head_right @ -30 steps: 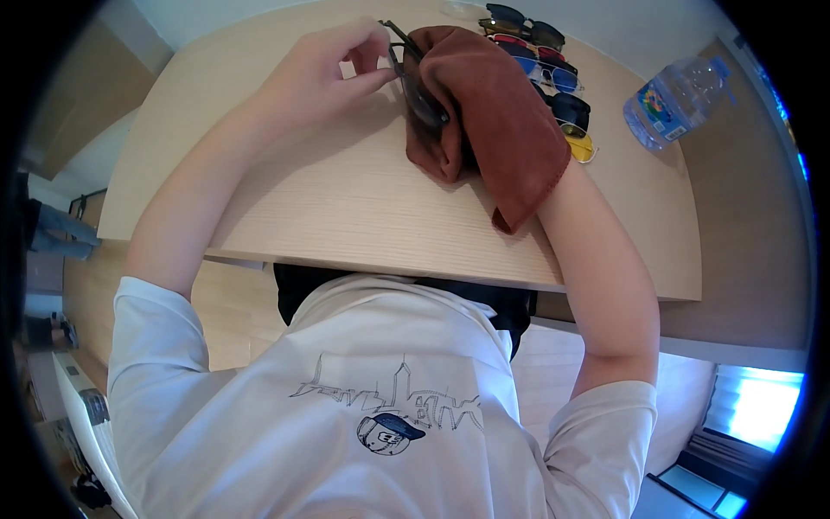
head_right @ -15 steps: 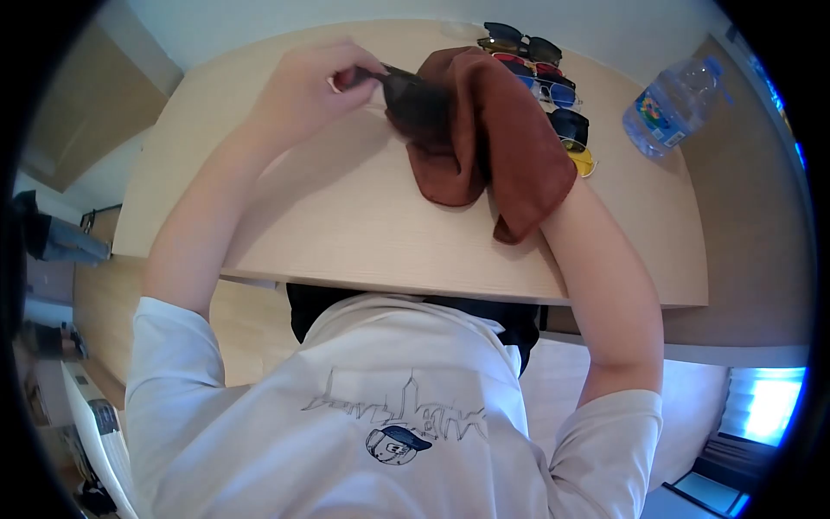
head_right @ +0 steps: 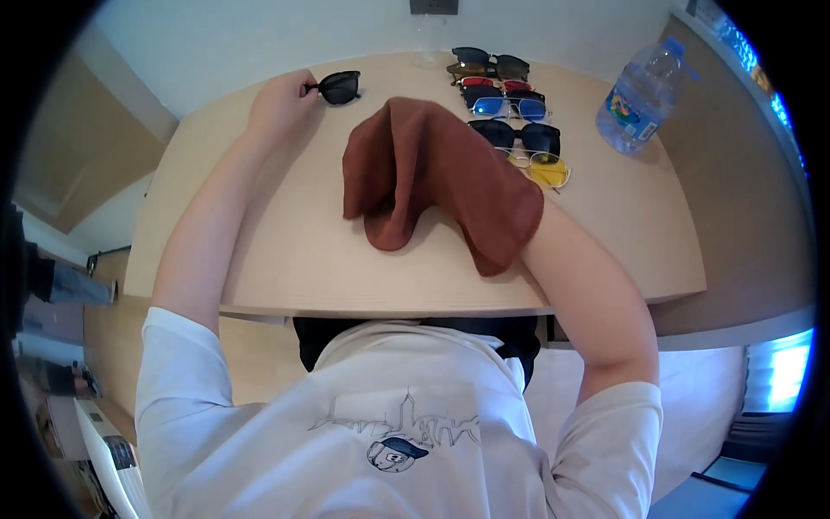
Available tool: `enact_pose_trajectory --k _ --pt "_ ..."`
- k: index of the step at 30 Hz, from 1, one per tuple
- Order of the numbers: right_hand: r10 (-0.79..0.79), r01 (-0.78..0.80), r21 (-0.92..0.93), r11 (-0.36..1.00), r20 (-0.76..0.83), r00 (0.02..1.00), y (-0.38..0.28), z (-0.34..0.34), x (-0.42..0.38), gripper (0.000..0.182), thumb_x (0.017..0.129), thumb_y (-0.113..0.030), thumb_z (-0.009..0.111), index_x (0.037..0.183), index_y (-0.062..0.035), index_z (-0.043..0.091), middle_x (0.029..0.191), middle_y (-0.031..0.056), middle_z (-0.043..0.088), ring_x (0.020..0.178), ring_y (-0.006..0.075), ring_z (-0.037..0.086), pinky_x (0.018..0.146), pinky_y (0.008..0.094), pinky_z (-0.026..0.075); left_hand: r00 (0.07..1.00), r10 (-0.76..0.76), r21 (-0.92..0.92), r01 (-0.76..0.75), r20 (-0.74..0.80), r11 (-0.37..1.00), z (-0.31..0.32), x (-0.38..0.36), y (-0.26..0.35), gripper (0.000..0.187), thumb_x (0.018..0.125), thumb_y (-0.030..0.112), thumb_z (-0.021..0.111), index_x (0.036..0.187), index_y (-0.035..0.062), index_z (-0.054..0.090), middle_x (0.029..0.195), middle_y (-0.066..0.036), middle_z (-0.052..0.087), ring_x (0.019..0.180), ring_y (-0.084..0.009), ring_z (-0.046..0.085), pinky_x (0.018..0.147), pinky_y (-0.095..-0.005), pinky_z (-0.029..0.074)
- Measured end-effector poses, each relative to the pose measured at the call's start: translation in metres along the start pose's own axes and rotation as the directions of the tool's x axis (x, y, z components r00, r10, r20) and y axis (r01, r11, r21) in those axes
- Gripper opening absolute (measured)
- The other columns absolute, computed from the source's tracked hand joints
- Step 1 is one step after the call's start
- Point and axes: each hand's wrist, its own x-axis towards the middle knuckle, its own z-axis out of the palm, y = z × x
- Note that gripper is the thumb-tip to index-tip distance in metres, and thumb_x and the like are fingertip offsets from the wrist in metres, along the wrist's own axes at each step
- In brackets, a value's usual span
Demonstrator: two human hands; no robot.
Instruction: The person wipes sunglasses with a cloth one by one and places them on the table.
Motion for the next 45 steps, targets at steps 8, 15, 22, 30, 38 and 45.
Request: enact_pose_trajectory --k 8,15,22,30,38,45 --pt "-0.079 0.092 -0.225 0.97 0.066 0.995 0.006 0.006 -0.004 0.02 0.081 0.004 0.068 0.098 -0.0008 0.076 0.107 0.0065 0.073 0.1 0.0165 0.069 0.096 0.0272 0.056 0.994 -0.106 -0.027 0.105 -0.004 0.994 0.034 0.051 -0.037 0.023 0.096 0.022 0.064 0.114 0.0117 0.075 0.107 -0.014 0.077 0.102 -0.0344 0.072 0.086 -0.0464 0.057" --pt "0.122 -0.127 0.123 0.984 0.05 0.991 0.006 0.001 0.003 0.028 0.097 -0.011 0.056 0.119 0.0016 0.069 0.11 0.0066 0.072 0.103 0.0162 0.068 0.095 0.027 0.056 0.989 -0.136 0.009 0.137 -0.061 0.991 0.043 0.06 -0.049 0.033 0.097 0.023 0.065 0.128 0.015 0.071 0.107 -0.014 0.076 0.101 -0.033 0.073 0.087 -0.0461 0.056" --pt "0.078 -0.075 -0.032 0.997 0.093 0.993 0.013 0.0 0.001 0.019 0.086 0.0 0.061 0.101 0.0028 0.073 0.104 0.0084 0.07 0.096 0.0163 0.066 0.088 0.0273 0.055 0.989 -0.126 -0.138 0.114 -0.08 0.984 0.029 0.046 -0.02 0.04 0.095 0.021 0.064 0.135 0.0133 0.067 0.092 -0.011 0.072 0.092 -0.0291 0.071 0.084 -0.0435 0.056" --pt "-0.168 -0.036 0.34 0.94 0.552 0.817 0.05 0.001 0.01 0.01 0.076 0.0 0.074 0.083 0.0077 0.073 0.102 0.0202 0.07 0.088 0.0278 0.066 0.077 0.0329 0.055 0.883 0.414 -0.552 -0.237 0.222 0.8 0.029 0.022 0.108 0.025 0.096 0.024 0.07 0.117 0.0089 0.074 0.087 -0.004 0.069 0.08 -0.0158 0.064 0.074 -0.0332 0.052" --pt "-0.39 0.02 0.393 0.919 0.904 0.175 0.114 0.045 0.038 0.033 0.088 -0.014 0.083 0.105 0.0119 0.073 0.112 0.0275 0.07 0.092 0.0326 0.068 0.077 0.0384 0.057 0.734 0.613 -0.593 -0.364 0.291 0.718 0.008 -0.019 0.218 0.032 0.095 0.034 0.075 0.113 0.007 0.077 0.085 -0.004 0.069 0.08 -0.0161 0.065 0.072 -0.0352 0.052" --pt "-0.492 -0.12 0.481 0.869 0.866 -0.091 0.14 0.058 0.044 0.03 0.098 -0.012 0.076 0.118 0.0086 0.07 0.118 0.0174 0.072 0.101 0.0193 0.07 0.084 0.0295 0.058 0.735 0.529 -0.472 -0.319 0.424 0.822 0.036 -0.033 0.235 0.032 0.088 0.03 0.075 0.105 0.0035 0.077 0.098 -0.015 0.076 0.094 -0.03 0.074 0.083 -0.0428 0.058"
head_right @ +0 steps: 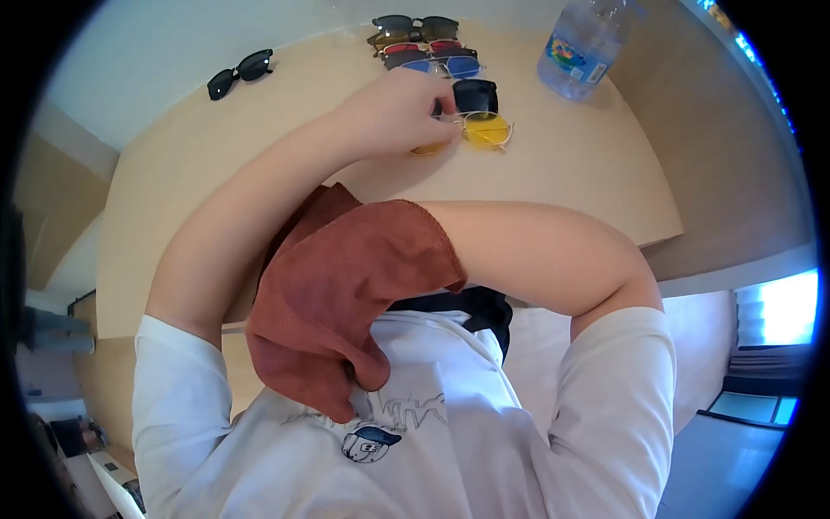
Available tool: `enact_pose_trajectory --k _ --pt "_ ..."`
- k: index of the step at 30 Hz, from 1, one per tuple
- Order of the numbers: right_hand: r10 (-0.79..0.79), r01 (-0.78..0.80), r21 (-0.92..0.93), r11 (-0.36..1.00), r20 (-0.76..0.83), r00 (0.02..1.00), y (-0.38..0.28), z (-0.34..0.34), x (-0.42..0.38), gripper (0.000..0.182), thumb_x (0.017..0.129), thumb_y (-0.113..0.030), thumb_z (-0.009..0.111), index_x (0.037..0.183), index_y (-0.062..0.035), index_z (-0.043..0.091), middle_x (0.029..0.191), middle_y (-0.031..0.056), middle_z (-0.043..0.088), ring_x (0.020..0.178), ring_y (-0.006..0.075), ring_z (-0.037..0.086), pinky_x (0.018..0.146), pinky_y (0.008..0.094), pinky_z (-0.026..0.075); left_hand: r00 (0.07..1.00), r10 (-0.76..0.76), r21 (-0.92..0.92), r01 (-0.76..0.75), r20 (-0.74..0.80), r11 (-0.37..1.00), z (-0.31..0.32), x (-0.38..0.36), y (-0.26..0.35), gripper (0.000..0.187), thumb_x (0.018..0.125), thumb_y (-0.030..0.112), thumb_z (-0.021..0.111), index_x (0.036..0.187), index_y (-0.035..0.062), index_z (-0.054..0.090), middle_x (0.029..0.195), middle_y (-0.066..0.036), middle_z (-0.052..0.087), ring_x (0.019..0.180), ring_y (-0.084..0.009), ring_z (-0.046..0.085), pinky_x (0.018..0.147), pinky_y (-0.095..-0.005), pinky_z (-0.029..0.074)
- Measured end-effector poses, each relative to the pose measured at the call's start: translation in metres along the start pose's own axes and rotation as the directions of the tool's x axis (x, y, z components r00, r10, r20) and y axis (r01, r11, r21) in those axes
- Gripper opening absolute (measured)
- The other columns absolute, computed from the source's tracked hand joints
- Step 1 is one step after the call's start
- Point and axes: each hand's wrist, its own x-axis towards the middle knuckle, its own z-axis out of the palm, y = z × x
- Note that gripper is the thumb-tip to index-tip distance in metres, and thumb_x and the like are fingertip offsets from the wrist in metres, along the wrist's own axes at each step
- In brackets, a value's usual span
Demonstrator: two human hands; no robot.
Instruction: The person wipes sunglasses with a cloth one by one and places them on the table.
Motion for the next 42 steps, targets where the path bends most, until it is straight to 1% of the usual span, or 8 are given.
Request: enact_pose_trajectory --k 3,15,16,18,29,37,39,42 --pt "0.549 -0.46 0.325 0.826 -0.28 0.787 -0.031 0.021 0.015 0.039 0.067 0.01 0.083 0.104 0.0005 0.077 0.108 0.0091 0.074 0.092 0.0156 0.065 0.076 0.0273 0.05 0.998 0.041 0.022 -0.04 -0.056 0.999 0.007 0.0 -0.002 0.034 0.089 0.031 0.077 0.11 0.0032 0.076 0.091 -0.013 0.074 0.081 -0.0274 0.071 0.075 -0.04 0.056" --pt "0.745 -0.827 -0.144 0.543 -0.373 0.553 -0.087 0.038 0.054 0.035 0.084 -0.003 0.086 0.116 0.0038 0.075 0.111 0.0102 0.076 0.089 0.0139 0.067 0.075 0.0279 0.055 0.969 0.096 0.036 -0.107 0.226 0.994 -0.01 -0.029 0.021 0.024 0.088 0.018 0.07 0.11 0.0114 0.077 0.09 -0.013 0.072 0.09 -0.0284 0.07 0.08 -0.042 0.056" --pt "0.744 -0.825 -0.145 0.547 -0.367 0.558 -0.064 0.036 0.039 0.035 0.084 -0.003 0.086 0.116 0.0038 0.075 0.111 0.0102 0.076 0.089 0.0139 0.067 0.075 0.0279 0.055 0.975 0.096 0.057 -0.109 0.199 0.992 -0.009 -0.034 0.019 0.023 0.09 0.018 0.069 0.111 0.0119 0.077 0.094 -0.014 0.073 0.092 -0.0299 0.071 0.081 -0.0432 0.056" --pt "0.055 -0.102 -0.163 0.981 -0.27 0.961 -0.004 0.024 -0.004 0.03 0.083 0.0 0.085 0.111 0.0026 0.076 0.104 0.0082 0.077 0.085 0.0161 0.067 0.073 0.0288 0.054 0.984 0.084 0.091 -0.1 0.16 0.991 -0.015 -0.046 0.021 0.023 0.091 0.019 0.067 0.111 0.0124 0.077 0.098 -0.015 0.075 0.095 -0.0315 0.071 0.083 -0.0445 0.056" --pt "0.532 -0.661 -0.001 0.75 -0.594 0.604 -0.085 0.064 0.04 0.018 0.072 0.01 0.07 0.089 0.0039 0.07 0.099 0.0088 0.069 0.09 0.016 0.063 0.074 0.0307 0.05 0.981 -0.185 0.168 0.192 -0.051 0.967 -0.061 -0.132 -0.057 0.023 0.101 0.016 0.063 0.118 0.0111 0.078 0.106 -0.013 0.076 0.094 -0.0309 0.07 0.086 -0.0418 0.056" --pt "0.299 -0.308 0.153 0.939 -0.807 0.51 -0.071 0.076 0.021 0.021 0.074 0.003 0.076 0.094 -0.0004 0.076 0.096 0.0114 0.075 0.087 0.0194 0.068 0.072 0.0327 0.052 0.928 -0.334 0.127 0.356 -0.166 0.926 -0.074 -0.136 -0.105 0.034 0.096 0.028 0.069 0.124 0.011 0.076 0.103 -0.013 0.075 0.092 -0.0269 0.07 0.083 -0.0403 0.055" --pt "0.082 -0.54 -0.451 0.711 -0.709 0.7 -0.081 0.063 0.032 0.031 0.071 0.005 0.072 0.101 -0.0002 0.076 0.099 0.0032 0.072 0.089 0.022 0.068 0.074 0.0301 0.051 0.913 -0.363 0.124 0.388 -0.185 0.913 -0.075 -0.136 -0.108 0.034 0.096 0.031 0.07 0.122 0.0096 0.076 0.101 -0.012 0.074 0.091 -0.0249 0.07 0.081 -0.0393 0.055" --pt "0.082 -0.6 -0.528 0.601 -0.706 0.704 -0.097 0.06 0.036 0.03 0.07 0.003 0.073 0.1 -0.0011 0.076 0.097 0.0047 0.072 0.087 0.023 0.068 0.074 0.0309 0.052 0.916 -0.335 0.158 0.373 -0.221 0.914 -0.072 -0.135 -0.116 0.034 0.096 0.032 0.071 0.121 0.0088 0.077 0.097 -0.011 0.074 0.089 -0.0241 0.069 0.079 -0.0382 0.055"
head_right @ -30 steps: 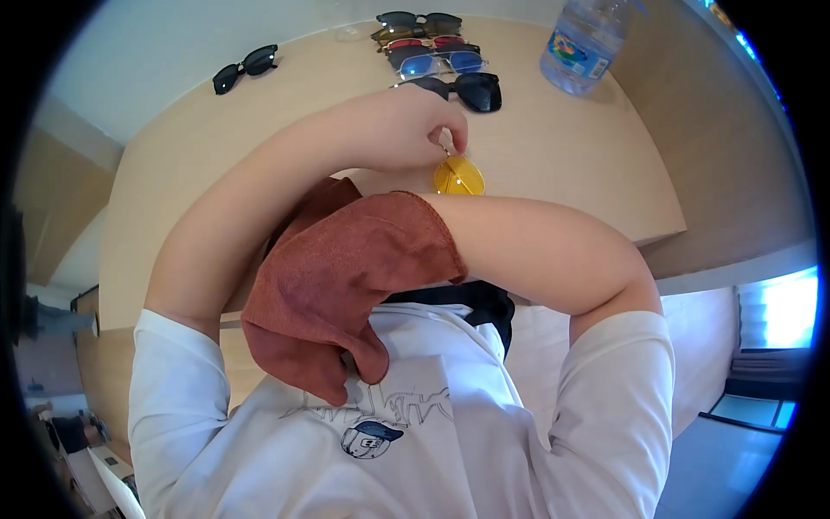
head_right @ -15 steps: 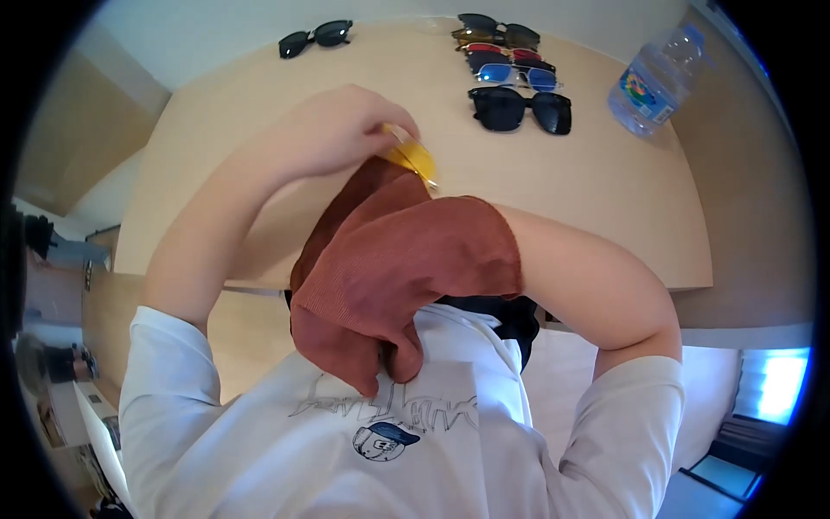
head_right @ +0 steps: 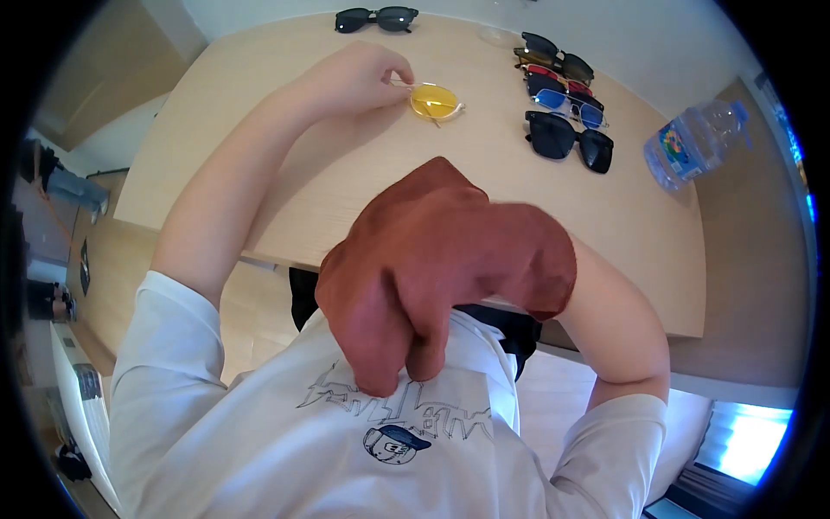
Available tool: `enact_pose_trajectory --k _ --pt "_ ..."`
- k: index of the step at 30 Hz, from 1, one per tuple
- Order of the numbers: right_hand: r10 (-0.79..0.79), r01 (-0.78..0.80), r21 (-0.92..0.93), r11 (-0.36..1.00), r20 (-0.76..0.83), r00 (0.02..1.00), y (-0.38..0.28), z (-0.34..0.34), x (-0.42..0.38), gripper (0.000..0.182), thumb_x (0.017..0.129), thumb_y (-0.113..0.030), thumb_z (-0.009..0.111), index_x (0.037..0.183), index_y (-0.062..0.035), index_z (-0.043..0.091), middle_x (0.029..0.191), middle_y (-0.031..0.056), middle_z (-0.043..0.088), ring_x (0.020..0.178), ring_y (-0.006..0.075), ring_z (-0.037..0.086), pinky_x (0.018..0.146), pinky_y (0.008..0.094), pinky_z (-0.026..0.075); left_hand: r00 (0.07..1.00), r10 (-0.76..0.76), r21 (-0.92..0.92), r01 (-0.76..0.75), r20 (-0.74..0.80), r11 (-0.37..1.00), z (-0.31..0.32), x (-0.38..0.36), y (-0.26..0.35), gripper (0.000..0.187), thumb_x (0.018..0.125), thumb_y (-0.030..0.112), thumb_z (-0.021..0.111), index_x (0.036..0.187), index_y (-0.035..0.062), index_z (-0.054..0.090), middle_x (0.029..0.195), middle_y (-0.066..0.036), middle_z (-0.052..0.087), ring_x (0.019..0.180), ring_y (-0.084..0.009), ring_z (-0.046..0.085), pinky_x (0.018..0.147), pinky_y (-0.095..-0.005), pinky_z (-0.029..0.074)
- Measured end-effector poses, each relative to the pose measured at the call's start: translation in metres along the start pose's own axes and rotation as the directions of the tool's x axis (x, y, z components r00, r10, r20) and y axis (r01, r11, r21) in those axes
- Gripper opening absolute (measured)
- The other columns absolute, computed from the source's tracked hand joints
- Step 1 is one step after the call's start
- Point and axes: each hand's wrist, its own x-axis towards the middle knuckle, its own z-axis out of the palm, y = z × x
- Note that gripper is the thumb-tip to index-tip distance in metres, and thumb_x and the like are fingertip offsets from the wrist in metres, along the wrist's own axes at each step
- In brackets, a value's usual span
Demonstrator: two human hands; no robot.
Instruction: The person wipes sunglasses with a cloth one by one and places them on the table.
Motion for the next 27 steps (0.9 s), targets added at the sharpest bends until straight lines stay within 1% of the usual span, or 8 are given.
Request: enact_pose_trajectory --k 3,7,9,13,16,19,26,27 --pt "0.082 -0.123 -0.144 0.982 -0.264 0.961 -0.015 -0.022 -0.013 0.029 0.07 0.001 0.073 0.099 -0.0019 0.076 0.095 0.0062 0.072 0.086 0.0239 0.068 0.075 0.0317 0.053 0.999 0.003 -0.002 -0.003 -0.035 1.0 -0.006 0.001 0.003 0.034 0.095 0.033 0.073 0.118 0.0091 0.077 0.093 -0.011 0.074 0.087 -0.0247 0.07 0.078 -0.0384 0.055" --pt "0.033 -0.436 -0.446 0.782 -0.669 0.742 -0.041 -0.057 -0.019 0.028 0.07 -0.003 0.074 0.098 -0.0031 0.076 0.093 0.0081 0.071 0.084 0.0252 0.068 0.075 0.0329 0.054 0.99 0.011 -0.014 -0.013 -0.143 1.0 -0.014 0.0 0.002 0.032 0.094 0.031 0.073 0.117 0.0096 0.077 0.09 -0.011 0.073 0.086 -0.0251 0.071 0.077 -0.0397 0.056" --pt "-0.035 -0.572 -0.548 0.61 -0.74 0.671 -0.057 -0.069 -0.013 0.028 0.069 -0.004 0.074 0.097 -0.0036 0.075 0.091 0.0091 0.071 0.083 0.0258 0.068 0.076 0.0334 0.054 0.925 0.155 0.087 -0.133 -0.347 0.987 -0.008 0.0 -0.005 0.029 0.095 0.028 0.073 0.119 0.0117 0.077 0.088 -0.008 0.072 0.085 -0.0242 0.07 0.077 -0.0399 0.056" --pt "-0.103 -0.74 -0.605 0.293 -0.79 0.605 -0.077 -0.084 0.002 0.027 0.069 -0.007 0.075 0.096 -0.0048 0.075 0.089 0.0111 0.071 0.08 0.027 0.068 0.076 0.0345 0.055 0.937 0.12 0.118 -0.085 -0.328 0.989 -0.015 -0.004 0.008 0.03 0.095 0.027 0.072 0.122 0.0139 0.076 0.092 -0.007 0.072 0.086 -0.0233 0.07 0.079 -0.0396 0.056" --pt "-0.074 -0.781 -0.595 0.193 -0.802 0.593 -0.075 -0.093 0.014 0.027 0.068 -0.01 0.075 0.095 -0.0057 0.075 0.087 0.0126 0.07 0.079 0.028 0.068 0.077 0.0354 0.056 0.953 0.097 0.082 -0.077 -0.288 0.994 -0.02 -0.007 0.013 0.03 0.096 0.027 0.072 0.123 0.0151 0.074 0.095 -0.005 0.072 0.088 -0.0224 0.07 0.079 -0.0388 0.056" --pt "-0.033 -0.783 -0.6 0.167 -0.797 0.603 -0.068 -0.099 0.018 0.026 0.068 -0.012 0.076 0.094 -0.0062 0.075 0.086 0.0136 0.07 0.078 0.0286 0.068 0.077 0.0359 0.056 0.936 0.168 0.049 -0.161 -0.308 0.986 -0.021 -0.006 0.012 0.025 0.097 0.024 0.072 0.118 0.0129 0.073 0.095 -0.005 0.071 0.087 -0.0213 0.069 0.079 -0.038 0.056" --pt "0.214 -0.697 -0.575 0.429 -0.684 0.697 -0.007 -0.095 -0.023 0.019 0.072 -0.004 0.071 0.089 0.0031 0.068 0.079 0.0134 0.066 0.071 0.0277 0.062 0.073 0.034 0.054 0.799 0.426 0.054 -0.447 -0.425 0.893 -0.007 -0.004 0.016 0.017 0.094 0.015 0.075 0.111 0.0116 0.07 0.096 -0.003 0.071 0.082 -0.0186 0.067 0.07 -0.0326 0.055" --pt "0.302 -0.708 -0.333 0.623 -0.732 0.61 -0.004 -0.088 -0.024 0.029 0.068 -0.005 0.075 0.096 0.0018 0.066 0.083 0.0125 0.065 0.074 0.0278 0.061 0.077 0.0323 0.053 0.772 0.464 0.078 -0.481 -0.435 0.873 -0.007 -0.003 0.017 0.018 0.094 0.014 0.075 0.111 0.0123 0.071 0.097 -0.003 0.071 0.08 -0.0186 0.066 0.068 -0.0323 0.054"
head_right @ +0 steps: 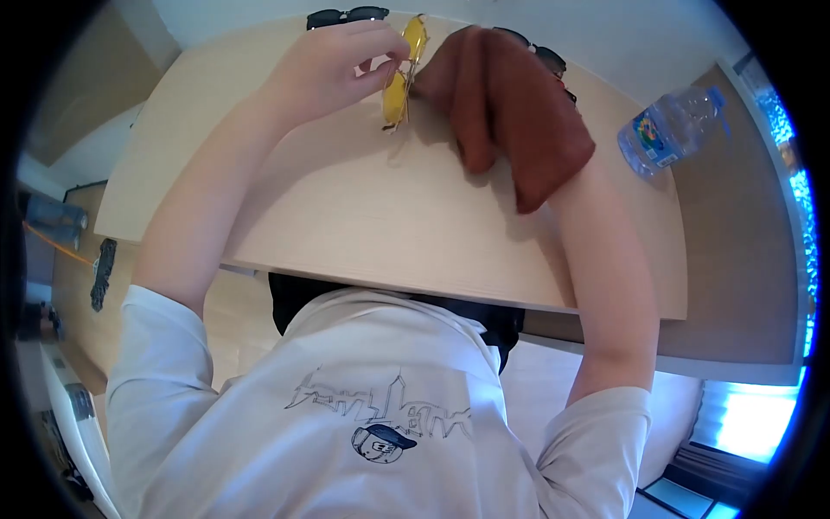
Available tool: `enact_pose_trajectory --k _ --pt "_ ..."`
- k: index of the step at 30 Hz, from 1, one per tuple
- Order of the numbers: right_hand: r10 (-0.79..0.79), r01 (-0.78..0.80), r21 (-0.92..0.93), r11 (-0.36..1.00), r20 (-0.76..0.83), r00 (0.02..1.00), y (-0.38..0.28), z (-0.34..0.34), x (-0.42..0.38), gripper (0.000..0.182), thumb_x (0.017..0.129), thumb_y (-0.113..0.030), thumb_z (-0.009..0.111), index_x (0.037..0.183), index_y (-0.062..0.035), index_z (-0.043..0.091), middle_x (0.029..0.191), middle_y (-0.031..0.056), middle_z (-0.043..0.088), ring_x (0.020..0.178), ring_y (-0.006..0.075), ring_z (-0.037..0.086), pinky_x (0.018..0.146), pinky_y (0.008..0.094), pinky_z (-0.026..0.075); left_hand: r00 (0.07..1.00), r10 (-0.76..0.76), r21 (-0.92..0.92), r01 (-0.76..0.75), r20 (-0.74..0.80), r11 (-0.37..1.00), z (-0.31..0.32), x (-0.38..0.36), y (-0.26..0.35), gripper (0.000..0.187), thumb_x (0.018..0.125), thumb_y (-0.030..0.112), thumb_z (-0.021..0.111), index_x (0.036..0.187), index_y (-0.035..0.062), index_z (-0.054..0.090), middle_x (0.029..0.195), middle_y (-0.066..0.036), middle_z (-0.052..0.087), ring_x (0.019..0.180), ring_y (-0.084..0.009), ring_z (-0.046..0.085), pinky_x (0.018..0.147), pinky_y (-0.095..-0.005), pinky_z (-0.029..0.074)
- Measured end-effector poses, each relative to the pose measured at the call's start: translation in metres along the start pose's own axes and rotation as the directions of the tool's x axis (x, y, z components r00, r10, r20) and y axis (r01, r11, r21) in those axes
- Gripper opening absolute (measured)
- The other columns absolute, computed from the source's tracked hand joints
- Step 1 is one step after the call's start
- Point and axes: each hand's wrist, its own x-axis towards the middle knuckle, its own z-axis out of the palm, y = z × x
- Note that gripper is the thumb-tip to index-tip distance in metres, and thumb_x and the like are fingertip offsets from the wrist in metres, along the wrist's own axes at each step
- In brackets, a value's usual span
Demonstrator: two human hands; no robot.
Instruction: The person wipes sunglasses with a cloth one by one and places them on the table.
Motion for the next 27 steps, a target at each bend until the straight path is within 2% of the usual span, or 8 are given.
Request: enact_pose_trajectory --k 1,2,8,11,19,21,25,27 --pt "0.125 -0.131 0.277 0.952 0.037 0.991 0.0 0.004 -0.003 0.04 0.065 -0.006 0.078 0.102 0.0005 0.065 0.087 0.0115 0.065 0.077 0.028 0.06 0.08 0.0306 0.053 1.0 0.004 -0.004 -0.004 0.0 1.0 0.0 0.001 0.004 0.018 0.094 0.014 0.075 0.111 0.0123 0.071 0.097 -0.003 0.071 0.08 -0.0186 0.066 0.068 -0.0323 0.054" --pt "0.13 -0.135 0.275 0.952 0.035 0.991 0.0 0.007 -0.005 0.04 0.065 -0.006 0.078 0.102 0.0005 0.065 0.087 0.0115 0.065 0.077 0.028 0.06 0.08 0.0306 0.053 1.0 -0.011 -0.046 0.011 -0.002 0.999 -0.001 0.001 0.011 0.018 0.093 0.012 0.075 0.111 0.0121 0.072 0.096 -0.003 0.071 0.079 -0.0186 0.066 0.067 -0.0317 0.053" --pt "-0.379 0.357 -0.282 0.891 -0.026 0.925 0.003 0.024 -0.014 0.031 0.073 -0.004 0.068 0.101 0.0039 0.056 0.098 0.0202 0.061 0.092 0.0413 0.058 0.089 0.039 0.05 0.996 -0.083 -0.278 0.087 0.027 0.957 0.005 0.001 0.018 0.017 0.093 0.008 0.072 0.11 0.0093 0.075 0.093 -0.001 0.074 0.079 -0.0134 0.065 0.067 -0.028 0.05" --pt "-0.369 0.367 -0.241 0.898 0.038 0.929 -0.004 0.016 -0.021 0.037 0.067 -0.002 0.067 0.102 0.0044 0.056 0.1 0.0227 0.059 0.092 0.0461 0.057 0.089 0.0403 0.05 0.983 -0.164 -0.379 0.183 0.081 0.907 0.007 -0.001 0.015 0.018 0.094 0.008 0.071 0.112 0.0088 0.076 0.095 0.001 0.074 0.081 -0.0098 0.065 0.068 -0.027 0.049" --pt "-0.397 0.378 -0.295 0.878 -0.005 0.918 0.006 0.015 -0.021 0.04 0.063 0.0 0.069 0.1 0.0041 0.056 0.097 0.0215 0.06 0.093 0.0446 0.059 0.088 0.0417 0.051 0.925 -0.326 -0.611 0.375 0.196 0.697 0.018 0.004 0.029 0.017 0.1 0.015 0.07 0.115 0.0097 0.074 0.101 -0.002 0.074 0.089 -0.009 0.067 0.074 -0.0259 0.05" --pt "-0.413 0.394 -0.332 0.857 0.016 0.911 0.007 0.014 -0.016 0.039 0.063 0.0 0.07 0.1 0.0032 0.058 0.097 0.0205 0.061 0.094 0.0431 0.061 0.087 0.0409 0.051 0.86 -0.425 -0.753 0.474 0.283 0.456 0.021 0.004 0.031 0.021 0.099 0.023 0.074 0.114 0.0088 0.073 0.102 -0.001 0.074 0.09 -0.0093 0.067 0.076 -0.0275 0.05" --pt "-0.389 0.324 -0.329 0.887 -0.153 0.908 0.014 0.028 -0.007 0.025 0.069 0.001 0.072 0.093 -0.0011 0.063 0.094 0.0165 0.064 0.092 0.0384 0.064 0.081 0.0409 0.052 0.79 -0.446 -0.464 0.61 0.421 0.643 0.009 0.01 0.033 0.023 0.097 0.029 0.077 0.11 0.0104 0.073 0.103 -0.001 0.074 0.09 -0.0086 0.066 0.076 -0.0269 0.048" --pt "-0.418 0.338 -0.33 0.882 -0.212 0.884 0.017 0.03 -0.005 0.019 0.071 0.002 0.072 0.087 -0.0031 0.064 0.09 0.0148 0.065 0.09 0.037 0.064 0.076 0.0411 0.053 0.738 -0.488 -0.601 0.668 0.465 0.437 0.007 0.011 0.036 0.025 0.096 0.033 0.078 0.108 0.011 0.074 0.102 0.001 0.073 0.09 -0.0076 0.066 0.075 -0.0268 0.047"
